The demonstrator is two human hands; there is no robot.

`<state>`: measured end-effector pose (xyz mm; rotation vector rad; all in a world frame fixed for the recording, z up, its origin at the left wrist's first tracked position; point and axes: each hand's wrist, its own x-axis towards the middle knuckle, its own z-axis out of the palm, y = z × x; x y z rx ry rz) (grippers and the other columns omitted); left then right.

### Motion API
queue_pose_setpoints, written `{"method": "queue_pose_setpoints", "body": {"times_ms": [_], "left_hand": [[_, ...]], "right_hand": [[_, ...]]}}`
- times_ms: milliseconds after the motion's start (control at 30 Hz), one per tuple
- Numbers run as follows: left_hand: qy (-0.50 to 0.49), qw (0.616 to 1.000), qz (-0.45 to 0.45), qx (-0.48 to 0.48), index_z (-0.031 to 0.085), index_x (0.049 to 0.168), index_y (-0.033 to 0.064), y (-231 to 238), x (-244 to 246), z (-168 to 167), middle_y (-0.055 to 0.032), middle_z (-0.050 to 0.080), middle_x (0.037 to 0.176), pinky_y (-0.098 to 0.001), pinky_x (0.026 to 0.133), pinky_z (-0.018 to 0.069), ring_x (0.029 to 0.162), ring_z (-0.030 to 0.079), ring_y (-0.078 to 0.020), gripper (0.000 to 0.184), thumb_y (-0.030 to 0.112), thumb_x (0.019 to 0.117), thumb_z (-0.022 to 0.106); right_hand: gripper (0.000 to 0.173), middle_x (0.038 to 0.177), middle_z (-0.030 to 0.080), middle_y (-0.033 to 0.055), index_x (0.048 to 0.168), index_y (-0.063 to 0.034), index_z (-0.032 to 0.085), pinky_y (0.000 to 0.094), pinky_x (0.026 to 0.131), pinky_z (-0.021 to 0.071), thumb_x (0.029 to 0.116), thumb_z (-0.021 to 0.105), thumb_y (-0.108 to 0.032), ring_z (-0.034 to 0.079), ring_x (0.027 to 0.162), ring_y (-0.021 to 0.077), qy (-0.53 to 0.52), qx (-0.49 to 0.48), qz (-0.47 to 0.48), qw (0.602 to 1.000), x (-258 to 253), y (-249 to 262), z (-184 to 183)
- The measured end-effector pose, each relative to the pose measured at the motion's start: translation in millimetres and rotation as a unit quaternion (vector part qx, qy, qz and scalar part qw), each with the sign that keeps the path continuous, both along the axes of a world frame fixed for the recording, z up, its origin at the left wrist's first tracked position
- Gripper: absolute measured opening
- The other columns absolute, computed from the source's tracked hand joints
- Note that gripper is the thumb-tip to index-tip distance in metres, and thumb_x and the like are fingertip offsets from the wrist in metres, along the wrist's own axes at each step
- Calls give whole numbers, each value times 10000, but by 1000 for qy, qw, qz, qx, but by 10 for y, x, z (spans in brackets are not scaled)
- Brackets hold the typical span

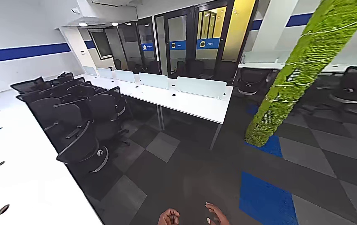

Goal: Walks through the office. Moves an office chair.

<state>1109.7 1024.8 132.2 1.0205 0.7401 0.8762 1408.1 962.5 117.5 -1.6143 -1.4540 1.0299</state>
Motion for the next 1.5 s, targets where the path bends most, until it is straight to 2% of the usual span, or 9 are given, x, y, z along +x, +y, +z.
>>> {"method": "queue_pose_setpoints", "body": {"times_ms": [133, 300, 467, 767, 900, 1000, 1167, 1300, 1500], "left_hand": [[-43, 998, 44, -15, 635, 1146, 8, 481, 76, 16, 28, 734, 864, -259, 695, 567, 741, 678, -61, 378, -107, 787, 609], [-21, 993, 113, -33, 614, 1158, -29, 1149, -64, -137, -24, 746, 929, -317, 789, 605, 816, 708, -110, 385, -151, 793, 603], [-22, 986, 157, -44, 615, 1148, -38, 2105, -294, -258, -26, 742, 928, -313, 769, 606, 797, 704, -109, 381, -172, 792, 602], [22, 984, 172, -34, 618, 1177, -51, 3991, -950, -87, -57, 756, 956, -302, 742, 607, 785, 710, -117, 446, -156, 748, 671], [25, 977, 212, -14, 622, 1171, -48, 4445, -1283, 90, -45, 758, 946, -287, 748, 604, 795, 713, -105, 414, -128, 774, 702], [25, 968, 250, -10, 629, 1166, -47, 4638, -1531, -15, -46, 762, 936, -285, 742, 602, 790, 713, -101, 388, -118, 794, 711], [9, 944, 328, -28, 624, 1165, -48, 4928, -1873, -236, -62, 758, 954, -312, 776, 611, 814, 718, -124, 395, -135, 788, 705], [-1, 917, 395, -62, 629, 1152, -52, 5260, -2062, -328, -75, 760, 960, -322, 802, 615, 831, 729, -139, 397, -162, 773, 675], [84, 814, 559, -135, 627, 1166, -71, 5985, -2585, -48, -108, 752, 949, -315, 760, 607, 825, 718, -147, 356, -136, 821, 691]], "right_hand": [[492, 1483, 574, 189, 1386, 3, 610, 489, 1027, 552, 922, 719, -114, 616, 1299, 313, 3, 16, 69, 998, -91, 937, 222], [488, 1487, 576, 166, 1368, -15, 629, 431, 1031, 555, 900, 718, -120, 611, 1309, 262, 21, 27, 144, 989, -434, 2091, 99], [478, 1494, 570, 157, 1370, -17, 626, 447, 1040, 550, 914, 714, -131, 597, 1329, 261, 7, -4, 208, 978, -799, 3172, 63], [449, 1425, 626, 142, 1369, -33, 630, 433, 1029, 547, 942, 706, -153, 631, 1266, 248, -24, -25, 263, 964, -1375, 4954, 194], [447, 1349, 666, 172, 1353, -7, 636, 423, 991, 563, 928, 700, -129, 671, 1190, 270, -15, -24, 273, 962, -1709, 5570, 229], [426, 1318, 683, 165, 1344, -13, 635, 423, 997, 570, 942, 697, -141, 693, 1157, 263, -21, -48, 324, 945, -1961, 6000, 139], [392, 1264, 707, 169, 1306, -5, 654, 456, 966, 583, 936, 692, -129, 716, 1094, 278, -18, -57, 424, 904, -2438, 6797, -13], [400, 1254, 713, 141, 1304, -26, 658, 412, 974, 591, 924, 701, -142, 719, 1090, 231, -5, -73, 459, 885, -2788, 7480, -158], [385, 1233, 719, 159, 1302, -6, 648, 424, 980, 588, 940, 689, -129, 724, 1088, 242, 6, -33, 565, 824, -3538, 8702, -198]]}}
